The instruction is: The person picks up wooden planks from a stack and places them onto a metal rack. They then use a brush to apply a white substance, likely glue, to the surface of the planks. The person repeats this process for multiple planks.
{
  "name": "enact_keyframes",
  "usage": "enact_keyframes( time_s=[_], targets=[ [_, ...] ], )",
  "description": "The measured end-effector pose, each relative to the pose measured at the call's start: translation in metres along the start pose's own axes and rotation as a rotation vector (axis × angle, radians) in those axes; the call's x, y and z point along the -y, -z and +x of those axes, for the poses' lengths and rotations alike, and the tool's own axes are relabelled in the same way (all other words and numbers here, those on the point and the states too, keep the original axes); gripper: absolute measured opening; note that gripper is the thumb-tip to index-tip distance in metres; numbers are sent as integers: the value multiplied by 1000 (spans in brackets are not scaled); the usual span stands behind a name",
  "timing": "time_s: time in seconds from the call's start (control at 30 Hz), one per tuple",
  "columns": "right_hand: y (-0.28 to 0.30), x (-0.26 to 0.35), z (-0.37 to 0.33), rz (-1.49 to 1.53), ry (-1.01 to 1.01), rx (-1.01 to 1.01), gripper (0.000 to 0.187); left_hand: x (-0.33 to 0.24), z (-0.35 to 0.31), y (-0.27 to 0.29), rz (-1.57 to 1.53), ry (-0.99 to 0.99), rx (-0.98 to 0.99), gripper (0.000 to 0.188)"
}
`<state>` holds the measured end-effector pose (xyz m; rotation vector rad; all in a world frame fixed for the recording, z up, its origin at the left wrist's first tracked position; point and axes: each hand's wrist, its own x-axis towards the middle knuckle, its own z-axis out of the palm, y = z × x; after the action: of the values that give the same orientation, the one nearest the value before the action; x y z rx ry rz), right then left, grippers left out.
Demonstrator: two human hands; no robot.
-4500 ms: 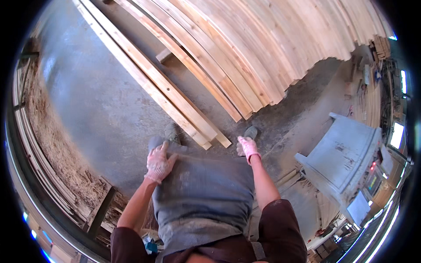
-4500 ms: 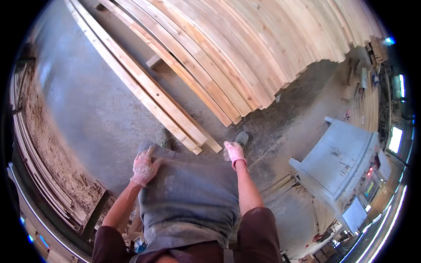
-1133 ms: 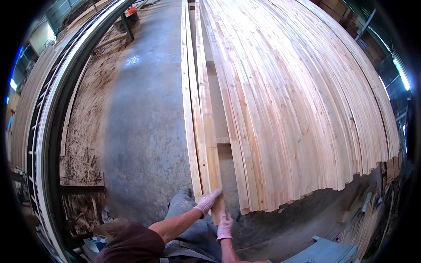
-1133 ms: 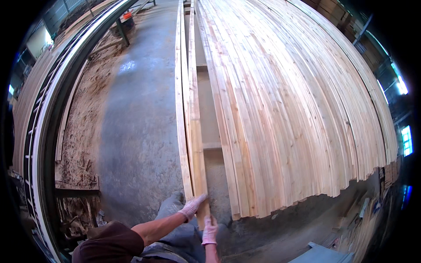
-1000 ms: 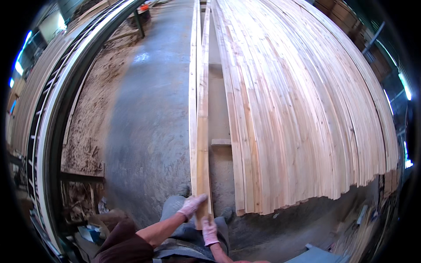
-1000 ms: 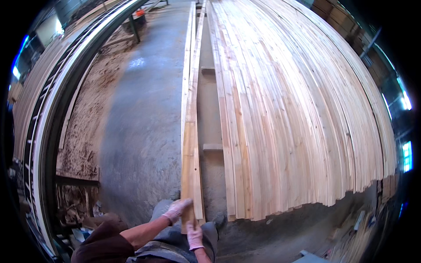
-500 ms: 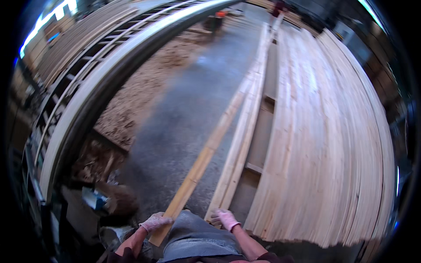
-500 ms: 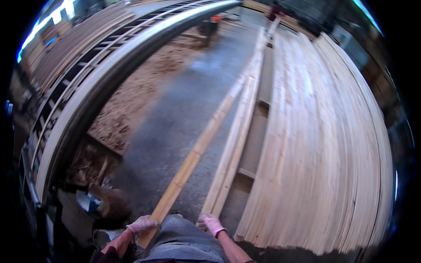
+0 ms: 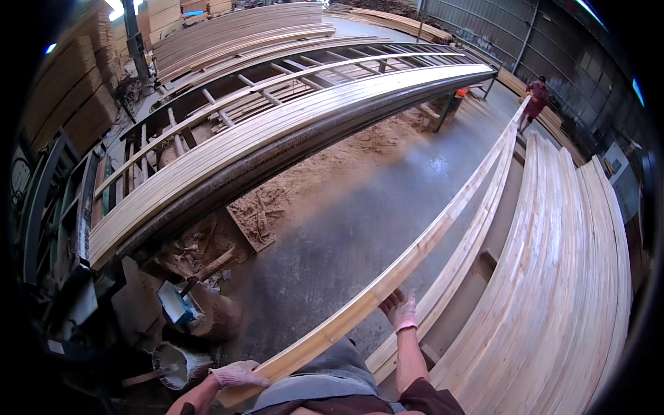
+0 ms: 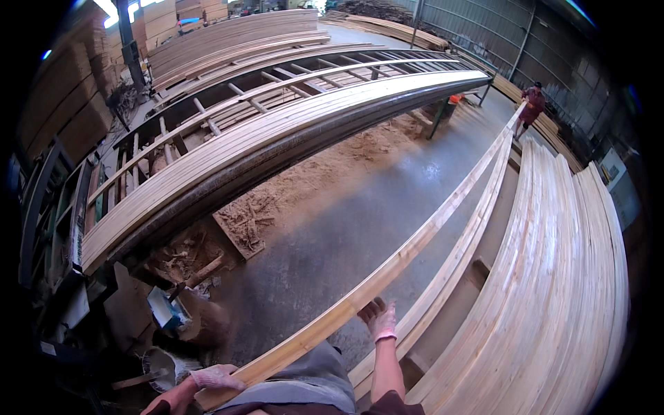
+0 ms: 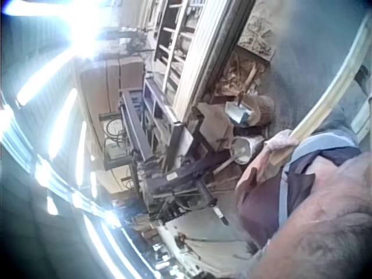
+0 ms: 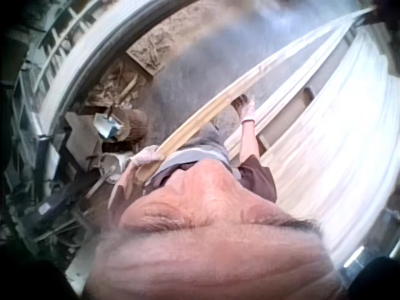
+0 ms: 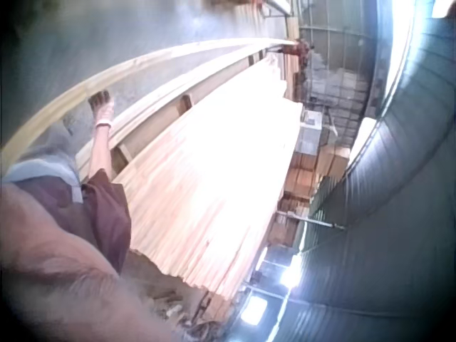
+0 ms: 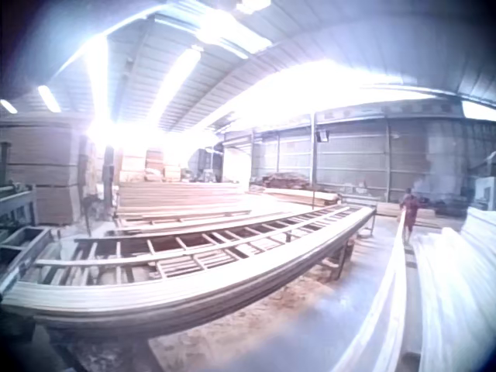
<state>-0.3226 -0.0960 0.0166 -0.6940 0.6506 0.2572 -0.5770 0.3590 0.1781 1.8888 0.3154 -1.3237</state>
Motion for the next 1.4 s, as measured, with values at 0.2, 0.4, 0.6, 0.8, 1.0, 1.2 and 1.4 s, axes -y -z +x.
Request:
enact_keyframes(
  time_s=[0.2, 0.4, 0.6, 0.8, 1.0, 1.2, 1.4],
  targets=[
    [-59, 41, 132, 55, 104, 187, 97, -53, -4, 71, -18, -9, -50, 85],
    [-158, 79, 166, 342, 105, 745, 87, -56, -1, 141, 17, -12, -23, 84],
    [-238, 46, 197, 463, 101, 675, 91, 8, 3, 236, -371, 41, 147, 74],
    [-349, -10, 177, 450, 9, 579, 86, 74, -33, 335, -383, 36, 40, 65],
    [-438, -67, 173, 275, -147, 695, 92, -75, -32, 439, -158, -18, -113, 63],
    [-521, -133, 200, 100, -260, 961, 113, -98, -27, 539, 307, 67, -262, 59],
    [-591, -198, 214, -307, 98, 1193, 52, -60, -103, 599, 85, 171, -424, 36]
  ],
)
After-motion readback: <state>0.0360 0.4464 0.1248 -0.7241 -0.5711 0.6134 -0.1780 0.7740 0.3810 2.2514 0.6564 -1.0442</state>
